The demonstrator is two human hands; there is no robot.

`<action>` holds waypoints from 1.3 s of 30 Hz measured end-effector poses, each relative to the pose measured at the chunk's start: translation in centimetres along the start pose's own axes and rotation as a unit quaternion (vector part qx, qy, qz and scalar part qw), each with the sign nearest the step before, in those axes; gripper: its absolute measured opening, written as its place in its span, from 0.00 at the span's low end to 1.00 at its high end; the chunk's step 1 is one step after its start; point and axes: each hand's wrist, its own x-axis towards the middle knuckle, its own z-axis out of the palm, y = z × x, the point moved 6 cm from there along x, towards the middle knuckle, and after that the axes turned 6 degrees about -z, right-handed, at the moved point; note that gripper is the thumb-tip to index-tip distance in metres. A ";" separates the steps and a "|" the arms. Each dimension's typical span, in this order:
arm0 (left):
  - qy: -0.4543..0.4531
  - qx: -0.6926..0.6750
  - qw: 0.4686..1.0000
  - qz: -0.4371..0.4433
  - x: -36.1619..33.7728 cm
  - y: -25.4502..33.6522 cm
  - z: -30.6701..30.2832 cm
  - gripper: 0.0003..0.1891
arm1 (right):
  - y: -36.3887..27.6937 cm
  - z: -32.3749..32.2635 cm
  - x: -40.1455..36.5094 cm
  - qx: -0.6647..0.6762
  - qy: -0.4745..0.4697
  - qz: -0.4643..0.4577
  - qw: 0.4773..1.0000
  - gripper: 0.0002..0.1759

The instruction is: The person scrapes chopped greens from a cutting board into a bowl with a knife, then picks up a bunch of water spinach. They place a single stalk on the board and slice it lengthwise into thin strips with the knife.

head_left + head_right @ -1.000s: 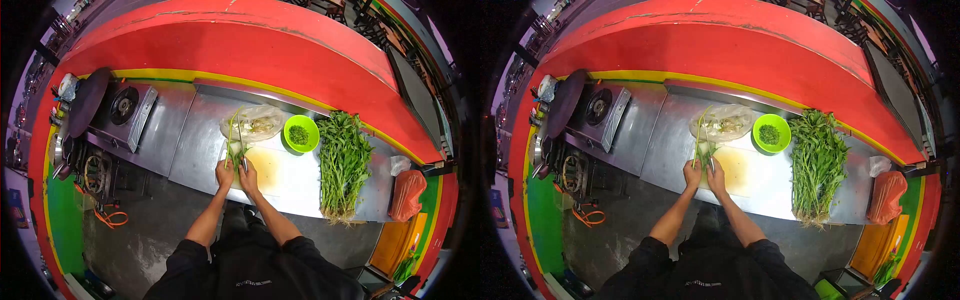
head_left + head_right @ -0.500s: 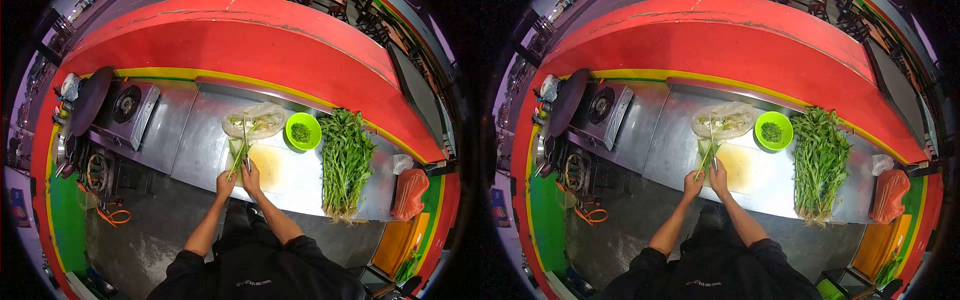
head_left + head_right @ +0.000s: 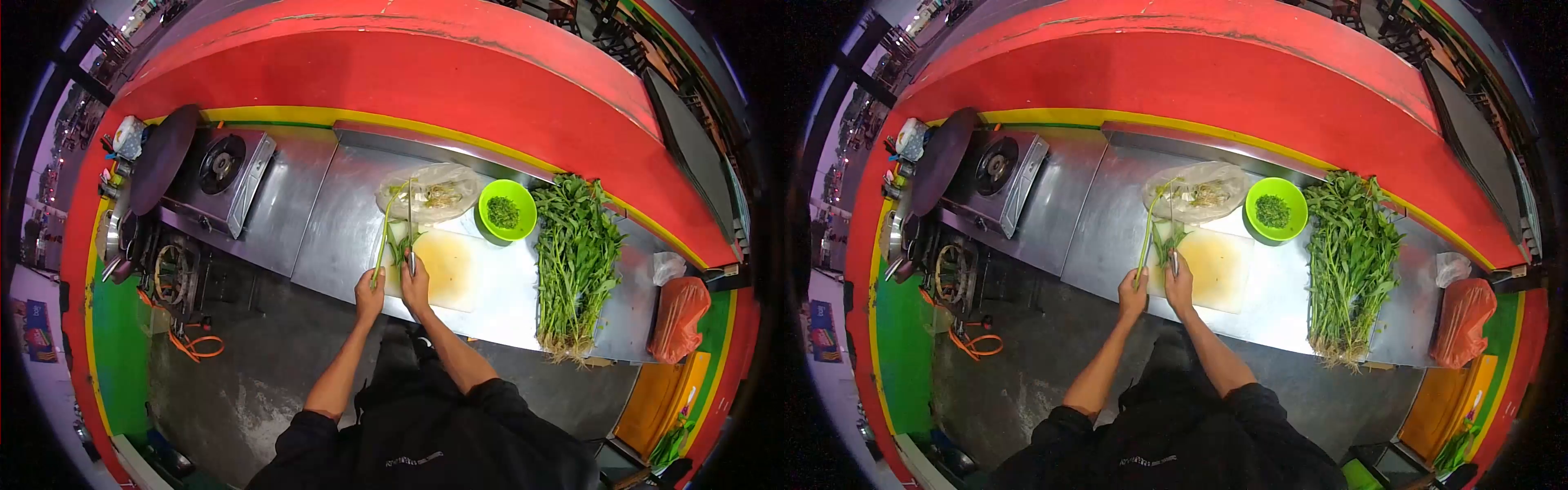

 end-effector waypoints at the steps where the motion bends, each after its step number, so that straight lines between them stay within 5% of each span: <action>1: -0.009 0.021 1.000 0.011 -0.1 0.2 0.1 0.16 | 0.1 0.4 0.0 -0.004 -0.002 -0.018 1.000 0.20; 6: 0.011 0.008 0.999 0.031 -0.6 -0.8 0.5 0.15 | 0.3 -0.6 -0.3 0.011 0.030 -0.011 0.999 0.21; 8: 0.018 0.021 0.999 0.044 -0.9 -1.0 0.4 0.16 | -0.8 -2.3 -1.1 0.028 0.040 0.058 0.997 0.21; 12: 0.018 0.087 0.992 0.091 -1.6 1.8 0.7 0.16 | 0.9 -6.0 -2.4 -0.042 0.095 -0.041 0.994 0.19; 14: -0.031 0.057 0.994 0.087 -1.7 2.2 1.8 0.17 | 1.4 -7.9 -3.5 0.109 0.080 0.100 0.986 0.17; 15: -0.043 0.060 0.995 0.070 -2.2 3.2 2.2 0.17 | 0.0 -9.2 -3.7 0.083 0.084 0.122 0.985 0.16; 16: -0.047 0.057 0.995 0.069 -2.5 3.0 2.6 0.17 | 0.5 -10.7 -4.0 -0.024 0.100 0.049 0.994 0.18; 18: -0.108 0.102 0.987 0.063 -3.2 2.9 3.7 0.16 | 1.0 -12.8 -5.4 0.058 0.092 0.144 0.983 0.18; 24: -0.146 0.097 0.977 0.124 -6.0 1.1 3.3 0.12 | 0.6 -17.7 -9.6 -0.023 0.069 0.125 0.990 0.17; 28: -0.184 0.104 0.975 0.070 -6.3 -2.2 3.1 0.12 | -0.4 -18.7 -12.2 -0.064 0.050 0.123 0.989 0.14; 30: -0.229 -0.002 0.972 0.049 -6.4 -3.1 3.6 0.15 | -0.7 -18.3 -13.2 0.000 0.055 0.147 0.988 0.13; 31: -0.289 -0.034 0.955 -0.057 -6.6 -2.6 3.9 0.19 | -0.3 -18.1 -13.7 0.001 0.041 0.161 0.986 0.13; 32: -0.289 -0.033 0.955 -0.053 -6.6 -0.9 3.8 0.19 | 0.1 -17.8 -14.1 0.002 0.027 0.175 0.984 0.14; 34: -0.354 -0.212 0.890 -0.194 -7.7 3.6 4.8 0.20 | -2.8 -17.2 -14.1 0.011 0.023 0.204 0.979 0.12; 39: -0.333 -0.310 0.864 -0.216 -7.0 11.7 7.7 0.17 | -10.1 -15.7 -13.2 0.140 0.005 0.126 0.982 0.12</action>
